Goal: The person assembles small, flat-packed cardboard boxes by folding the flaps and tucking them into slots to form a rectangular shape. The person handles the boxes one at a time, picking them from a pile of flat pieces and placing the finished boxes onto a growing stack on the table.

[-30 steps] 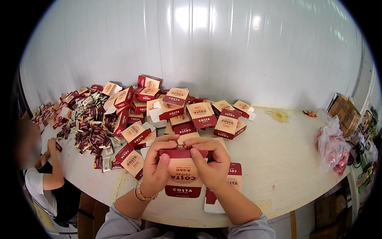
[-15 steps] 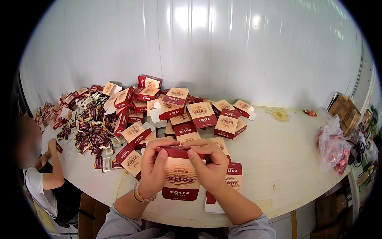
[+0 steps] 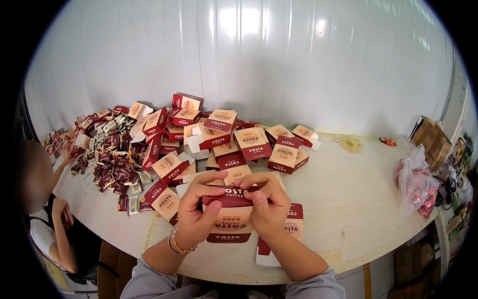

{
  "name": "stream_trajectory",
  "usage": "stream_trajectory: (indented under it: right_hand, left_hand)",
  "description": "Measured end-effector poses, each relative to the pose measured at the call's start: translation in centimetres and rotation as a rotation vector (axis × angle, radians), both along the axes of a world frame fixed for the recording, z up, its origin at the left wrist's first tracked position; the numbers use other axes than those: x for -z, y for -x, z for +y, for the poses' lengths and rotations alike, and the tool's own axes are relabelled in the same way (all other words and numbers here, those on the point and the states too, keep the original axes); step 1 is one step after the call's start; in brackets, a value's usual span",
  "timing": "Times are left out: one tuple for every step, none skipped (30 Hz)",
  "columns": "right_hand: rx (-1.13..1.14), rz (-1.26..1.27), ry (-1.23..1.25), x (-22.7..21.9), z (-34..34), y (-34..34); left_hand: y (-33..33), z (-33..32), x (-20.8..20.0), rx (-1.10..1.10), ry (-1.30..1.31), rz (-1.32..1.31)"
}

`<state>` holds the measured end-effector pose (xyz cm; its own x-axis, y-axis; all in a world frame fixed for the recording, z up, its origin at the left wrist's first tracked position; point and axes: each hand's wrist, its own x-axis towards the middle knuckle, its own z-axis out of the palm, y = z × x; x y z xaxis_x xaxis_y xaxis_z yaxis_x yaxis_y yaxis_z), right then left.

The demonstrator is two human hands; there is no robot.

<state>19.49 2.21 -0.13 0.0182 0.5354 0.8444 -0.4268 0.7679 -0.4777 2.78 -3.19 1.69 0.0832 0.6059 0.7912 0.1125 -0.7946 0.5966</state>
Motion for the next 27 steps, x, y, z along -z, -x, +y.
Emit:
stream_trajectory:
  right_hand:
    - [-0.012, 0.005, -0.010, 0.0, 0.1, 0.0]
    - [-0.024, 0.010, -0.019, 0.0, 0.1, 0.0]
    - [-0.022, -0.004, -0.023, 0.0, 0.1, 0.1]
    - [-0.020, -0.017, -0.027, 0.0, 0.1, 0.2]
    - [-0.018, -0.031, -0.031, 0.0, 0.0, 0.2]
    - [-0.015, -0.027, -0.006, 0.2, 0.1, 0.2]
    - [-0.012, -0.023, 0.019, 0.3, 0.2, 0.2]
    - [-0.009, -0.019, 0.044, 0.5, 0.3, 0.2]
    - [-0.011, -0.024, 0.045, 0.5, 0.4, 0.1]
    - [-0.014, -0.029, 0.045, 0.5, 0.5, 0.1]
    - [-0.016, -0.034, 0.046, 0.5, 0.5, 0.1]
    - [-0.012, -0.041, 0.033, 0.4, 0.5, 0.1]
    - [-0.007, -0.047, 0.021, 0.3, 0.4, 0.2]
    - [-0.001, -0.054, 0.008, 0.2, 0.3, 0.2]
    - [-0.001, -0.066, 0.021, 0.1, 0.2, 0.2]
    - [0.000, -0.079, 0.034, 0.0, 0.2, 0.2]
    - [0.001, -0.092, 0.047, 0.0, 0.2, 0.2]
    - [0.002, -0.100, 0.046, -0.1, 0.2, 0.1]
    - [0.003, -0.108, 0.044, -0.1, 0.3, 0.0]
    - [0.005, -0.116, 0.042, -0.2, 0.3, -0.1]
    - [0.007, -0.125, 0.052, -0.3, 0.3, -0.2]
    - [0.009, -0.135, 0.061, -0.3, 0.3, -0.4]
    - [0.010, -0.144, 0.071, -0.4, 0.3, -0.4]
    - [-0.002, -0.107, 0.074, -0.4, 0.4, -0.4]
    - [-0.014, -0.069, 0.078, -0.3, 0.5, -0.4]
    - [-0.027, -0.032, 0.081, -0.3, 0.5, -0.4]
    - [-0.055, -0.025, 0.097, -0.3, 0.6, -0.5]
  left_hand:
    - [0.0, -0.1, -0.1, 0.009, 0.003, 0.000]
    - [0.1, -0.2, -0.1, 0.017, 0.007, 0.000]
    - [0.1, -0.2, -0.1, 0.024, 0.011, -0.008]
    - [0.1, -0.2, -0.1, 0.030, 0.015, -0.015]
    - [0.0, -0.2, -0.1, 0.036, 0.020, -0.029]
    - [0.0, -0.2, -0.1, 0.042, 0.025, -0.041]
    - [0.1, -0.2, -0.1, 0.044, 0.056, -0.031]
    - [0.2, -0.2, -0.2, 0.045, 0.087, -0.021]
    - [0.2, -0.2, -0.4, 0.049, 0.118, -0.011]
    - [0.3, -0.3, -0.6, 0.096, 0.167, -0.034]
    - [0.5, -0.3, -0.8, 0.144, 0.216, -0.057]
    - [0.7, -0.4, -1.1, 0.189, 0.265, -0.081]
    - [0.8, -0.5, -1.3, 0.222, 0.295, -0.120]
    - [0.8, -0.5, -1.6, 0.256, 0.324, -0.160]
    - [0.9, -0.6, -1.7, 0.289, 0.354, -0.199]
    - [0.9, -0.6, -1.5, 0.317, 0.376, -0.248]
    - [0.8, -0.6, -1.2, 0.345, 0.398, -0.298]
    - [0.7, -0.5, -1.0, 0.374, 0.421, -0.347]
    - [0.7, -0.4, -1.0, 0.361, 0.401, -0.313]
    - [0.7, -0.3, -0.9, 0.347, 0.381, -0.278]
    - [0.8, -0.3, -0.9, 0.332, 0.361, -0.241]
    - [0.9, -0.2, -0.9, 0.356, 0.336, -0.217]
    - [1.1, 0.0, -0.9, 0.380, 0.311, -0.192]
    - [1.2, 0.1, -0.9, 0.404, 0.285, -0.168]
    - [1.3, 0.2, -0.8, 0.344, 0.213, -0.085]
    - [1.3, 0.1, -0.5, 0.283, 0.140, -0.003]
    - [1.2, 0.1, -0.4, 0.223, 0.067, 0.077]
